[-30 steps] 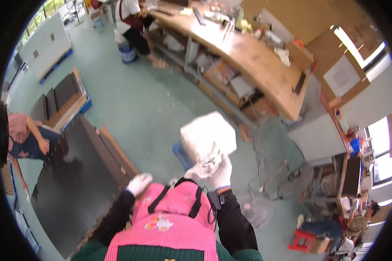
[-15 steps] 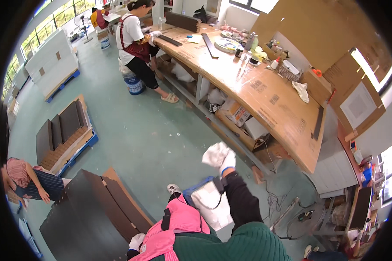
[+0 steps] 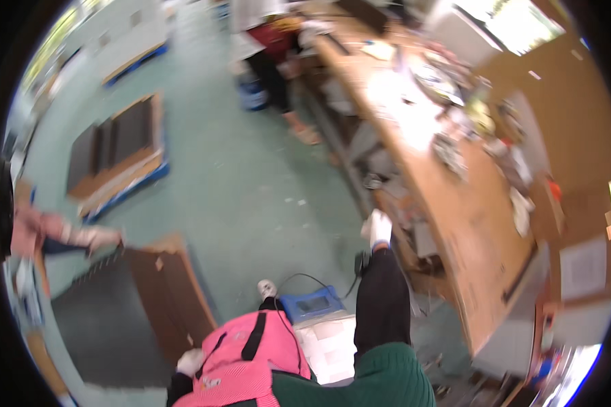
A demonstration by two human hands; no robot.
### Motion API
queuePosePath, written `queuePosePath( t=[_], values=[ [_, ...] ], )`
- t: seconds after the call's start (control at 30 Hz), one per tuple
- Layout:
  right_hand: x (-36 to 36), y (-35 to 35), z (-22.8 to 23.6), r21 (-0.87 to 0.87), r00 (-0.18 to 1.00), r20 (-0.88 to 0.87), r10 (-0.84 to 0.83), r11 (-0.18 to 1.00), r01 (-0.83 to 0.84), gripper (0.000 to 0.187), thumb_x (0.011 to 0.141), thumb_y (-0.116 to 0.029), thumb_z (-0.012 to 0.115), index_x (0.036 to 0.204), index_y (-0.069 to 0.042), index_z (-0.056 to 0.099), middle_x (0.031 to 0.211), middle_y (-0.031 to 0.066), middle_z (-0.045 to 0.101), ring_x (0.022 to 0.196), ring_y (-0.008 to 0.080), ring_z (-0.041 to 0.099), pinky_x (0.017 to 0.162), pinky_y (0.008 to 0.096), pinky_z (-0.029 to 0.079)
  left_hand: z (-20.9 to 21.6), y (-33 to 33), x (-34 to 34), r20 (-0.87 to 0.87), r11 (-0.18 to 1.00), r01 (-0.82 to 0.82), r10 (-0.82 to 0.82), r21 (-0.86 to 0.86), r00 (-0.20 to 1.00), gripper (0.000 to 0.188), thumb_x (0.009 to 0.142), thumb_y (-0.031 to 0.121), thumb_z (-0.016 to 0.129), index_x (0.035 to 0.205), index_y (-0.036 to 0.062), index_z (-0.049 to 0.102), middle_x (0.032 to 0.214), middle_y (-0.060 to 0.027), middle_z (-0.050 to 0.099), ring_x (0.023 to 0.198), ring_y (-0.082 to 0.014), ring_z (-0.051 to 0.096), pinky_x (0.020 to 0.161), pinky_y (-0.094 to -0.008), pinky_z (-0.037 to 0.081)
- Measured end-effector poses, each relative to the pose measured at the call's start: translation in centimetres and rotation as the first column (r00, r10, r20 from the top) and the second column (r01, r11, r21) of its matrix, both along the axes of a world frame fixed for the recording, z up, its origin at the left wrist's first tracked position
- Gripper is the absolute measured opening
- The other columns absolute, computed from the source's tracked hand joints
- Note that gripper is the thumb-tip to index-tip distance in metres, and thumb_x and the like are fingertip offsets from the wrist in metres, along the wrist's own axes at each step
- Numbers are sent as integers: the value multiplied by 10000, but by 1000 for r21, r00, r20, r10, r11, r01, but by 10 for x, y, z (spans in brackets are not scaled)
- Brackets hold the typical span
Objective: The person is cleaning and wiping down large dark panels using a white cloth in a furniture workshop.
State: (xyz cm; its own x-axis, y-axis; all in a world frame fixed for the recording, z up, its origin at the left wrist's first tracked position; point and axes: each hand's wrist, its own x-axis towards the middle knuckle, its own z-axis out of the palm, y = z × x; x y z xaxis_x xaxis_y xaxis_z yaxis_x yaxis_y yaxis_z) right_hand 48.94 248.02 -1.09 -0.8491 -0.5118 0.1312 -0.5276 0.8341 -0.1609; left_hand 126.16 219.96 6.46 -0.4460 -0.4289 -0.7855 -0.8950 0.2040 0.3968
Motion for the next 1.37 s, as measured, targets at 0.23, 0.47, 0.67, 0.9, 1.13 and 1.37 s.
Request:
queuePosePath(
  t=[0.23, 0.47, 0.67, 0.9, 1.13, 1.37],
  values=[
    [247, -95, -65, 134, 180, 861, 475, 130, -982, 400, 925, -386, 623, 1055, -40, 775, 1057, 238, 759, 1026, 452, 724, 953, 502, 576, 34, -13, -84, 89, 992, 71, -80, 103, 993, 691, 1037, 652, 446, 1382, 92, 660, 1371, -223, 667, 1295, -393, 615, 1118, -465, 450],
    [341, -183, -4, -41, 188, 932, 311, 602, -797, 442, 953, -377, 561, 1172, -50, 761, 1117, 238, 747, 1112, 437, 699, 990, 489, 555, 43, 13, -53, 116, 973, -190, 175, 130, 978, 734, 1025, 674, 426, 1403, 86, 651, 1410, -217, 651, 1331, -390, 595, 1143, -452, 424],
    [226, -211, -62, 272, 507, 842, 184, 667, -693, 402, 921, -368, 592, 1020, -5, 733, 1089, 282, 727, 999, 488, 695, 900, 521, 562, 12, 34, 4, -22, 817, -558, 567, 146, 823, 803, 1010, 700, 386, 1371, 42, 671, 1381, -259, 661, 1325, -419, 598, 1137, -425, 429],
    [298, -407, 4, 7, 261, 964, 59, 970, -245, 594, 980, -590, 594, 1153, -28, 674, 970, 94, 662, 825, 262, 655, 624, 435, 534, -110, 219, 154, 3, 375, -855, 915, 359, 402, 400, 956, 420, 569, 1189, 100, 627, 995, -114, 662, 886, -343, 664, 825, -548, 551],
    [372, -572, -30, -168, 4, 986, 170, 981, -98, 688, 1044, -577, 504, 1395, 1, 634, 1378, 183, 653, 1253, 352, 628, 984, 529, 521, -113, 165, 134, 53, -857, -121, 170, 500, -984, 692, 1001, 428, 597, 1520, 55, 331, 1543, -180, 448, 1372, -437, 518, 1056, -664, 454],
    [431, -621, -71, -257, -76, 964, 256, 967, 3, 758, 1089, -516, 449, 1637, -11, 309, 1634, 168, 448, 1530, 395, 382, 1193, 567, 350, -195, 224, 159, -8, -698, -79, 105, 711, -994, 777, 944, 350, 712, 1582, 129, 328, 1606, -124, 366, 1389, -344, 511, 1110, -422, 492]
  ],
)
